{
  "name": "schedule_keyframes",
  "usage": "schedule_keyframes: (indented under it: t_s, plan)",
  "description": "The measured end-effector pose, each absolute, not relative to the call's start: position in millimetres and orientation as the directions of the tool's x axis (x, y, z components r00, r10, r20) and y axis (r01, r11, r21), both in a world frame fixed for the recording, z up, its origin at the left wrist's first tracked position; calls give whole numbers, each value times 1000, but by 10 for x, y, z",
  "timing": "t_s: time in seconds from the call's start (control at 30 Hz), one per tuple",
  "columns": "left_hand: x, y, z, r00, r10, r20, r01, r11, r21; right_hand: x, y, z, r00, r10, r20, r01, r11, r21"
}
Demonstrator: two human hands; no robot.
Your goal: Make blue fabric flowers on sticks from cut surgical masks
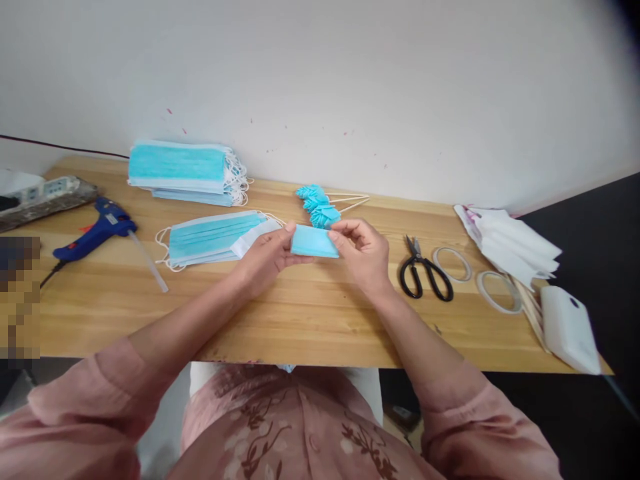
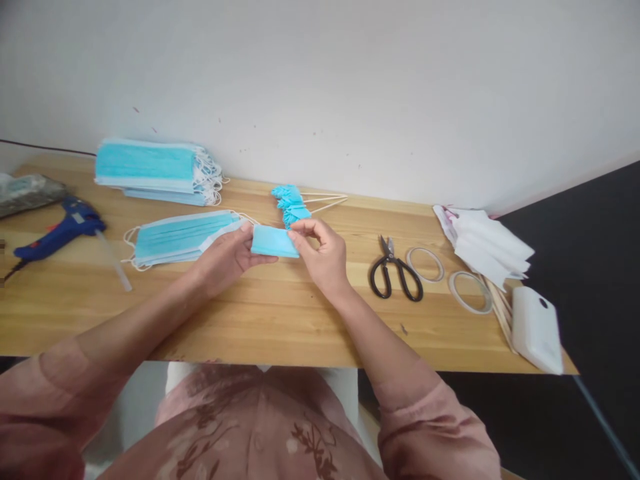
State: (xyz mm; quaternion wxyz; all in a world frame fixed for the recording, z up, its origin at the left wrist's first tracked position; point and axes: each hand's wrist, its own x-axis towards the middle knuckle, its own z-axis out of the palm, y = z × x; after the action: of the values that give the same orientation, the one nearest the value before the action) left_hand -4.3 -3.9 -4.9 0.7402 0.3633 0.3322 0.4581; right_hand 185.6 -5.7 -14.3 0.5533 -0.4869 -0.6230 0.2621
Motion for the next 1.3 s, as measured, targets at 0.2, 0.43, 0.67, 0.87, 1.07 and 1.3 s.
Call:
schedule_keyframes:
  t_s: [0.2,0.43,0.67,0.87,1.07,1.3]
  plan:
    - [-76,-44,-93,319,936,-151,-319,256,913,1834,-91,-150,54,897,439,348,395,-850]
    - [-77,-57,-69,328,937,-118,-256,209,944,1868,-84,-80,-63,902,426,350,420,-837]
    - [-77,-71,-49,347,932,-110,-230,198,953,1853,-95,-72,-68,892,448,437,430,-790]
    - [-81,-71,-39,349,931,-104,-208,185,961,1856,-87,-85,-73,887,457,442,439,-782]
    - [-86,-67,-34,322,946,-34,-87,65,994,1883,-89,-34,-207,818,537,508,559,-655]
    - [-63,-95,-118,258,958,128,118,-163,980,1871,-107,-36,-296,733,613,646,626,-436]
